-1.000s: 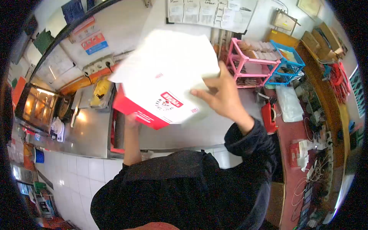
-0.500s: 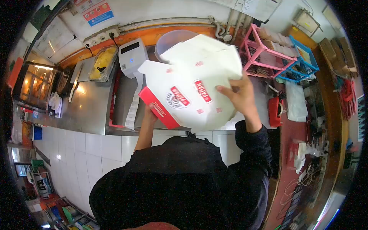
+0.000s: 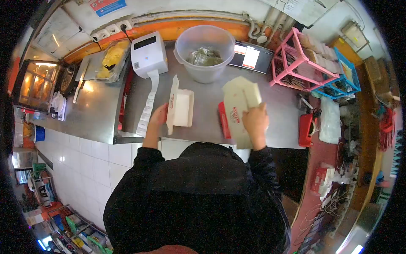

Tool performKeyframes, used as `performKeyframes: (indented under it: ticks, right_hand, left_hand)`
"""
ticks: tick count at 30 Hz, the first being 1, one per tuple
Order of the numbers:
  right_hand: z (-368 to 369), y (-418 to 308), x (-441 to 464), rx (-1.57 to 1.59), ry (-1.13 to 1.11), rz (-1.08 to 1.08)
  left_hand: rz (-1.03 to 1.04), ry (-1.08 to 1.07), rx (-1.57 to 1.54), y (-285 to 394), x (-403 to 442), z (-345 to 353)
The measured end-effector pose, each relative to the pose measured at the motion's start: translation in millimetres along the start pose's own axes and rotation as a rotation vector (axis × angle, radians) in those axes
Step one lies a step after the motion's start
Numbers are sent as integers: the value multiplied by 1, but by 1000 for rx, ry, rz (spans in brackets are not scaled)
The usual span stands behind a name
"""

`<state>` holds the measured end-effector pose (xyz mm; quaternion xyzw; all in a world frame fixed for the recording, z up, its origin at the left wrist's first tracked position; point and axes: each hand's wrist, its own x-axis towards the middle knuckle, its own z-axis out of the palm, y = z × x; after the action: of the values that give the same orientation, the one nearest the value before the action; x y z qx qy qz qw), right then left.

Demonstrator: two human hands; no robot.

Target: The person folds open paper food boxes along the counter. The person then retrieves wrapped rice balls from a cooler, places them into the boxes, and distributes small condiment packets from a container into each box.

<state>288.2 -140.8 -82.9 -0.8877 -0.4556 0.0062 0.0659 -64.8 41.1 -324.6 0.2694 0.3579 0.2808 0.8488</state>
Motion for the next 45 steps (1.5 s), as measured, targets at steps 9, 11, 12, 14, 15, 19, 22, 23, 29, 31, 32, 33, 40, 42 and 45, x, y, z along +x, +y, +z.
performKeyframes:
  ticks: [9,11,12,14,15,19,22,23,29,31,32,33,40,42,45]
  right_hand:
    - [5,-14,-2,125,-231,-25]
    - [3,-21,-4,132,-226,-34]
    - [8,-22,-5,130,-227,-45]
    - [20,-19,-5,110,-150,-40]
    - [17,-18,-2,115,-133,-42]
    - [14,-14,-4,135,-135,-93]
    - [11,-22,-6,160,-149,-137]
    - [10,-26,-9,172,-167,-167]
    - [27,-56,-28,151,-123,-256]
    - [30,-58,-30,143,-154,-304]
    - [32,-58,-32,200,-128,-330]
    - [31,-58,-34,256,-103,-355]
    - [-65,-43,-38,351,82,-251]
    - [-99,-29,-43,356,121,-245]
    - [-114,-8,-44,292,191,-227]
  left_hand:
    - [987,586,725,56,-111,222]
    - [698,199,883,11,-79,269]
    - [327,-4,896,8,-77,290]
    - [347,-24,1063,-35,-40,300]
    - [365,-25,1069,-25,-41,308]
    - [207,-172,1153,-4,-52,321]
    - [237,-190,1250,-40,-15,290]
    - [333,-140,1331,-53,-5,281]
    - [213,3,1531,-13,-47,281]
    - [191,21,1510,-16,-41,274]
    - [190,25,1506,-18,-39,271]
    - [194,51,1556,-19,-38,268]
    - [221,308,1689,-8,-22,208]
    - [173,351,1707,17,-31,204]
    - [103,402,1735,45,-39,190]
